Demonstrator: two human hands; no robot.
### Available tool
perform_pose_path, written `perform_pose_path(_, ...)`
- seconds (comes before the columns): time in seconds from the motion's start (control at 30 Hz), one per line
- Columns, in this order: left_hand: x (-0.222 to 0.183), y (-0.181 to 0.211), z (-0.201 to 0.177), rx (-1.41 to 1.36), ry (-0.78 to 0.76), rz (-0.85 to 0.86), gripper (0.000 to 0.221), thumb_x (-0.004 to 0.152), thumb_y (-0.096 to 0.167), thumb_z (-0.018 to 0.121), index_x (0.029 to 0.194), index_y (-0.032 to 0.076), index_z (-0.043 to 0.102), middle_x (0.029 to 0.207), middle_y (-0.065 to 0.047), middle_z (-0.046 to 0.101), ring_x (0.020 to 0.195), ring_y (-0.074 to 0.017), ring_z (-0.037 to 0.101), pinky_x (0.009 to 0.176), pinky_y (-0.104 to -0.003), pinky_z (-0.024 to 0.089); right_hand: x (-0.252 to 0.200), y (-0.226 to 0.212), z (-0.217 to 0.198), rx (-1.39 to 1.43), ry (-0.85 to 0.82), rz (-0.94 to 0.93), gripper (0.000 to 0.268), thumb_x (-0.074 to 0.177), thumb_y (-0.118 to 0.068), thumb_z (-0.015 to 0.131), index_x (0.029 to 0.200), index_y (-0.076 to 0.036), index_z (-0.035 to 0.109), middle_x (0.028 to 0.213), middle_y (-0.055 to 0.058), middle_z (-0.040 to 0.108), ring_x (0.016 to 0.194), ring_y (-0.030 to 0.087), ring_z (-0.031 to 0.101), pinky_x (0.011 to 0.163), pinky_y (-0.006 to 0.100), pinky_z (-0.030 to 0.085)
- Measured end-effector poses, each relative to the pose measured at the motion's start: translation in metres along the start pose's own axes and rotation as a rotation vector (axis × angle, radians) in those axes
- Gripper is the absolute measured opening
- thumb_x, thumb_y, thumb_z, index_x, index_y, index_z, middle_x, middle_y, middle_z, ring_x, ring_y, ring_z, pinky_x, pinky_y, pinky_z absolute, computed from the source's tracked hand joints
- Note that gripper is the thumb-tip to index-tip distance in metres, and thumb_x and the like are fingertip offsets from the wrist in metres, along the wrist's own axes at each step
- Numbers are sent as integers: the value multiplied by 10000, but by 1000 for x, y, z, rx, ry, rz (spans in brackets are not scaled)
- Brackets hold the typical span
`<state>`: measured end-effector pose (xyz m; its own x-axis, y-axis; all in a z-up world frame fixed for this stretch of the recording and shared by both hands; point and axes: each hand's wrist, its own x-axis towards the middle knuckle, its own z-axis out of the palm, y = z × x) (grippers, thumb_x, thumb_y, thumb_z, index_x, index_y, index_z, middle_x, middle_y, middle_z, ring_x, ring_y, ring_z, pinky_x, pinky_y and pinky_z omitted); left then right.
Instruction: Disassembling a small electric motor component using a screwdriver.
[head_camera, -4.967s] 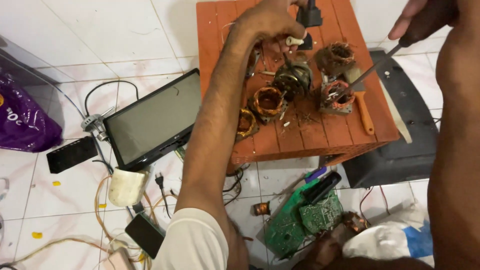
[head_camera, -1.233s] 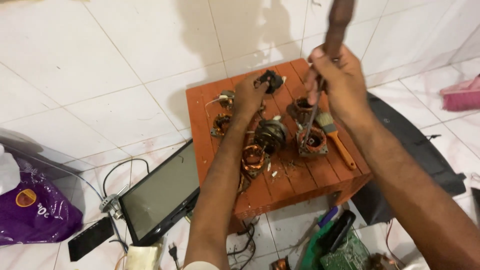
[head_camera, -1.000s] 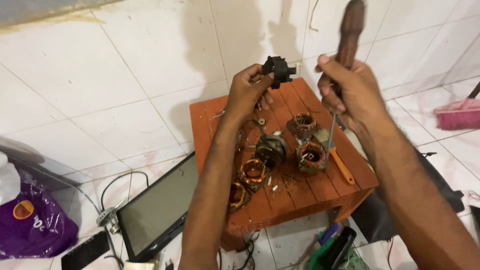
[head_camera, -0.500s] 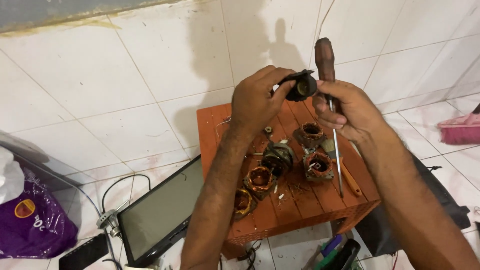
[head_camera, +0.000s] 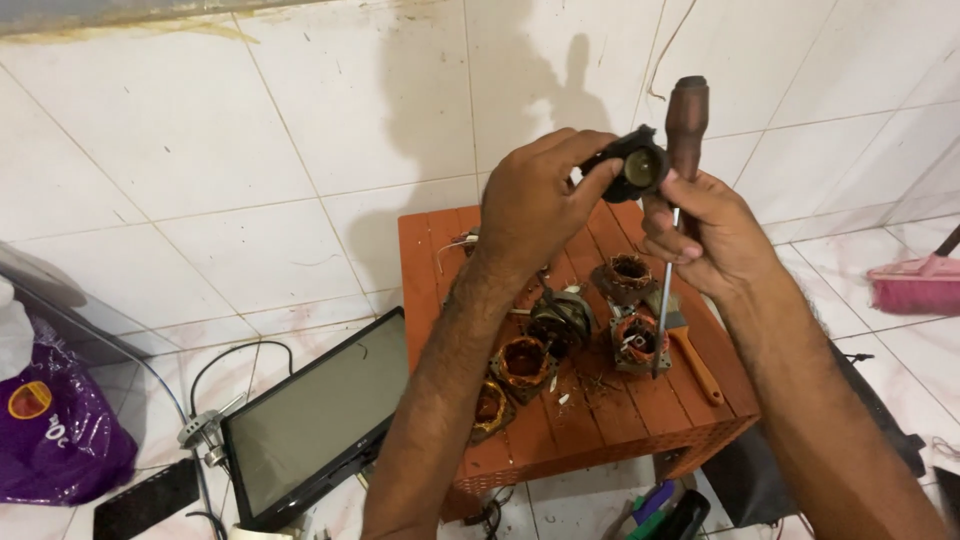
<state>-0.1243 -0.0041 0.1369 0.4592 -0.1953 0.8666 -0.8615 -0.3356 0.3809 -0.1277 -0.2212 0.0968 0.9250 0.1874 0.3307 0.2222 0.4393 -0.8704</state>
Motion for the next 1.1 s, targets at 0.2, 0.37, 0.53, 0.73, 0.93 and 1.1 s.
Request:
perform_pose_path(0.2,1,7,-5,100,-112,59,161,953,190,689,1110,189,720,836,-78,690,768,-301,734,654,-425,599,-8,-15,11,7,53,45,267,1068,-322,607,896,-122,565,585,-36,463,304,9,342,328,155,277)
perform_pose_path(0.37,-1,9,-2,61,-129,71,156,952,186,689,1105,184,720,840,-87,682,774,-325,727,656,-442,594,-9,-19,5,-43,75,32,280,1078,-292,608,884,-90,596,552,-38,429,298,8,338,327,152,293)
perform_pose_path(0.53,-4,15,2,-104,-167,57,185,962,237,714,1144,265,733,867,-41,714,765,-262,745,662,-372,587,-6,-14,2,-77,124,32,247,1033,-211,651,829,-90,582,479,-30,349,269,41,291,306,162,273)
perform_pose_path(0.73,-2,26,0,-98,-145,79,192,967,222,711,1153,265,731,859,-37,713,766,-255,749,667,-367,602,-7,-17,16,-45,103,35,201,968,-161,641,794,-63,614,483,-48,351,259,27,340,284,161,293)
perform_pose_path(0.93,2,12,-1,69,-123,82,183,943,249,727,1125,259,749,863,-20,730,746,-239,748,659,-382,595,-14,-23,14,-4,128,41,191,1012,-187,636,870,-59,624,499,-41,359,283,12,336,309,149,288)
perform_pose_path(1.1,3,-19,11,290,-31,146,181,977,320,633,1073,219,748,868,54,763,548,-37,550,482,-194,417,-21,-30,22,99,76,77,86,959,-133,673,1008,-64,657,509,-53,512,344,23,385,306,160,260)
